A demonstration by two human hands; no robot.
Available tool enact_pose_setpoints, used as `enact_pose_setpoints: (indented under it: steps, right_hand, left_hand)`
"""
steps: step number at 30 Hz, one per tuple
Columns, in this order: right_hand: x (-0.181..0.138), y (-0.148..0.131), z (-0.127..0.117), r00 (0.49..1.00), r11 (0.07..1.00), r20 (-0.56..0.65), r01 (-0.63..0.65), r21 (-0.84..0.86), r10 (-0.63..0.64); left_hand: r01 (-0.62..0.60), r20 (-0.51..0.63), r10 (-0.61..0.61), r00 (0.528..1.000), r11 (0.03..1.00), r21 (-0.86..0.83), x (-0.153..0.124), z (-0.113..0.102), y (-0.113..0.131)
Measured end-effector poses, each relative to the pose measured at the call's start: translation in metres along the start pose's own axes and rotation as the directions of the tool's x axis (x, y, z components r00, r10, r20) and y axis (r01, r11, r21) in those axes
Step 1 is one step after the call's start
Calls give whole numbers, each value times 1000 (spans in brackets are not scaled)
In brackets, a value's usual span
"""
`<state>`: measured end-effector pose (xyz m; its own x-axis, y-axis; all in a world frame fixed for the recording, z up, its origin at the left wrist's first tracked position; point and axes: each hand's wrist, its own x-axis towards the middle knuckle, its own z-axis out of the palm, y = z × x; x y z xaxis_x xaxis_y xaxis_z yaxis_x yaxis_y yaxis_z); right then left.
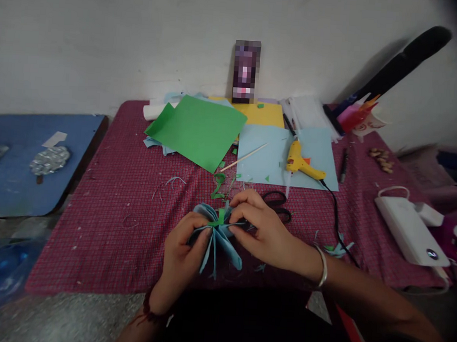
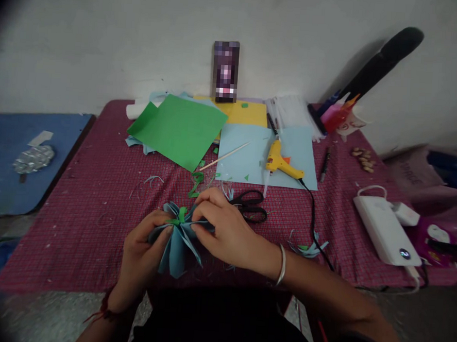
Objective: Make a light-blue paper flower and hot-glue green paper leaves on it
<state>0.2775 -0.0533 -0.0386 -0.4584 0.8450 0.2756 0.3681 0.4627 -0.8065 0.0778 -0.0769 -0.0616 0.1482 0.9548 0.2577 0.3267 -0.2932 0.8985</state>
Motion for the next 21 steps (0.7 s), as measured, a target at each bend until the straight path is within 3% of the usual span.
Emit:
enact_pose_setpoints:
  steps: [9, 21]
  right_hand:
    - [-2, 3, 5, 999, 1000, -16, 31, 5, -31]
    - [-4, 1, 10, 999, 999, -15, 45, 8, -45]
  left_hand:
    - [96, -145, -85, 986, 993, 72, -6, 11, 4]
    - [14, -50, -13, 999, 1000, 19, -9, 7, 12]
